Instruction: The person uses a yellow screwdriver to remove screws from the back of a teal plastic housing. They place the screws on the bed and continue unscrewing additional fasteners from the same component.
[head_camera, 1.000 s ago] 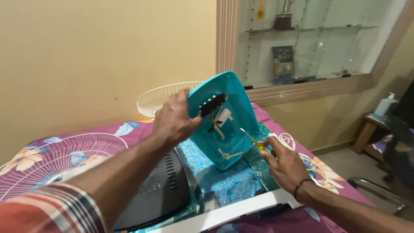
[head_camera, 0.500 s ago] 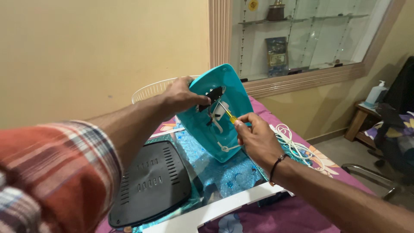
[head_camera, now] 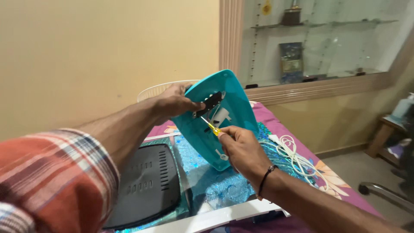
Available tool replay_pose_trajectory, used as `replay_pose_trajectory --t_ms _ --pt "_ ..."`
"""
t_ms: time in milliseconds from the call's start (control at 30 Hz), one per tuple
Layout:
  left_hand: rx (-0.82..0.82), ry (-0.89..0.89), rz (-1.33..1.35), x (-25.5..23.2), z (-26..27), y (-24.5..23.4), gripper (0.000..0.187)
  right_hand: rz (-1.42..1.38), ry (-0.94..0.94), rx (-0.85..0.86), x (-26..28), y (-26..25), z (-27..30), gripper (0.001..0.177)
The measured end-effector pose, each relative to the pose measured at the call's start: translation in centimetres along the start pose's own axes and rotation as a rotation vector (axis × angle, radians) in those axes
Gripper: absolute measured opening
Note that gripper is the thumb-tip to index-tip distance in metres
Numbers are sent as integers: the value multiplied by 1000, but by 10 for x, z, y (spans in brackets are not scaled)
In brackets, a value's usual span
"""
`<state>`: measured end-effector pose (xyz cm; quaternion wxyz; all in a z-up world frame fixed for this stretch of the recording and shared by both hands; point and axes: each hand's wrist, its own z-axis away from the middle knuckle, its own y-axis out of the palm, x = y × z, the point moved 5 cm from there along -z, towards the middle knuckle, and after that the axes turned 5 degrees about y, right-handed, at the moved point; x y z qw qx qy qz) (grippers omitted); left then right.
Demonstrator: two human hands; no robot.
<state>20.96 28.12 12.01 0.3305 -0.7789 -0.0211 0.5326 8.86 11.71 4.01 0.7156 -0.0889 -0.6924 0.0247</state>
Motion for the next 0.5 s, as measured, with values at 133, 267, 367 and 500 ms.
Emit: replay_pose_trajectory --t_ms 133,267,367,500 --pt "-10 -27 -57 -4 -3 1 55 -64 -44 60 -1 -2 -5 24" --pt "40 -101 -140 -5 3 -5 64 -71 25 78 -4 -2 -3 23" --pt "61 -103 -230 -13 8 -14 67 -54 36 93 2 0 0 23" --pt "74 -92 -249 -14 12 -14 66 -31 -21 118 4 7 1 24"
